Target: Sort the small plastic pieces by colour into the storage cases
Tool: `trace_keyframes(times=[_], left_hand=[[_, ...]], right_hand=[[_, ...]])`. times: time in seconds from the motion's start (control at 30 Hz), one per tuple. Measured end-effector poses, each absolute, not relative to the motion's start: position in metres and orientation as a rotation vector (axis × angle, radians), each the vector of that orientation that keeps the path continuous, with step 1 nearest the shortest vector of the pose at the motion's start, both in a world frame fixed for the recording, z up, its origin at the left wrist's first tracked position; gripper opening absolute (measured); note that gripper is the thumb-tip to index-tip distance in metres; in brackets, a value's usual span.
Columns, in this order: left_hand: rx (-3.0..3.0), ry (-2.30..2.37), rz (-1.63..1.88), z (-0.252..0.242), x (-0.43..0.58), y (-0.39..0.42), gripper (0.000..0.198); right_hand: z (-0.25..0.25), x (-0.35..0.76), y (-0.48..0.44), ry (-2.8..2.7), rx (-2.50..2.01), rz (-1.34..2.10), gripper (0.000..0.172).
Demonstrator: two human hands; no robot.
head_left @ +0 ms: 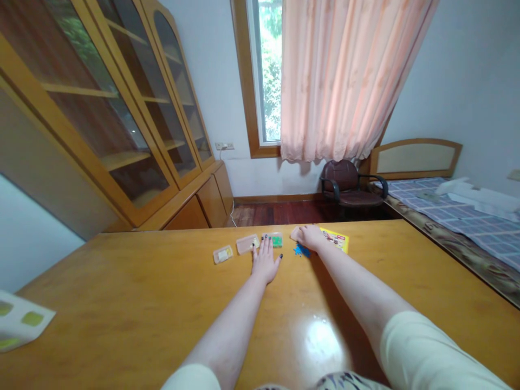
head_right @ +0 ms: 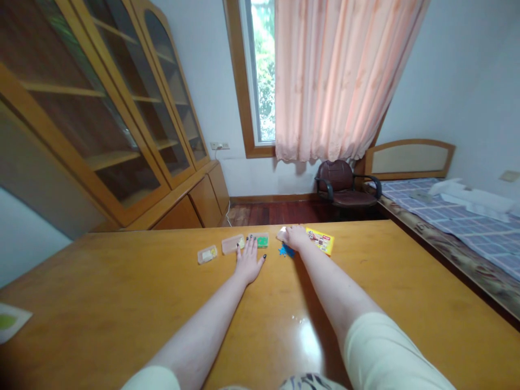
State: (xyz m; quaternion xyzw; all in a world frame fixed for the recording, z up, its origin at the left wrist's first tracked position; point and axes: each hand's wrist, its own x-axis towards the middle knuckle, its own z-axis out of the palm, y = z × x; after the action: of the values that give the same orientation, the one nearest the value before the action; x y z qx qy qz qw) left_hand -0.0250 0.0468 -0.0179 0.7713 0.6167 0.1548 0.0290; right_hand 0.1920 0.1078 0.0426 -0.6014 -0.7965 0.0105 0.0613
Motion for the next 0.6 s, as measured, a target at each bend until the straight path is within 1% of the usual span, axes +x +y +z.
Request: trace_keyframes(times=[0.1,0.17,0.23,0.3,0.37,0.47,0.6], left_hand=[[2.366,1.803,0.677,-0.013,-0.031,0.041,0.066],[2.292,1.661,0.889,-0.011,-0.033,0.033,0.065],[2.096,1.429,1.125,-0.013,-0.032,0.020,0.068],[1.775,1.136,1.266,-0.018,-0.025,0.005,0.071],[1.518,0.894,1.245,-0.023,-0.017,-0.013,0.076],[1.346,0.859,1.240,-0.024,-0.008,-0.032,0.084],[1.286,0.863,1.156,-0.015,-0.009,-0.037,0.077]], right_hand=[[0.050,0.187,0.091,-2.327,-1.693,0.014,0.052],[0.051,0.181,0.067,-2.254,-1.488,0.044,0.052],[0.048,0.173,0.035,-2.252,-1.257,0.114,0.049],[0.040,0.166,0.002,-2.263,-1.077,0.172,0.049],[0.032,0.159,-0.024,-2.207,-1.019,0.178,0.047],[0.022,0.153,-0.048,-2.183,-0.989,0.138,0.043],[0.016,0.148,-0.060,-2.157,-1.072,0.115,0.040]])
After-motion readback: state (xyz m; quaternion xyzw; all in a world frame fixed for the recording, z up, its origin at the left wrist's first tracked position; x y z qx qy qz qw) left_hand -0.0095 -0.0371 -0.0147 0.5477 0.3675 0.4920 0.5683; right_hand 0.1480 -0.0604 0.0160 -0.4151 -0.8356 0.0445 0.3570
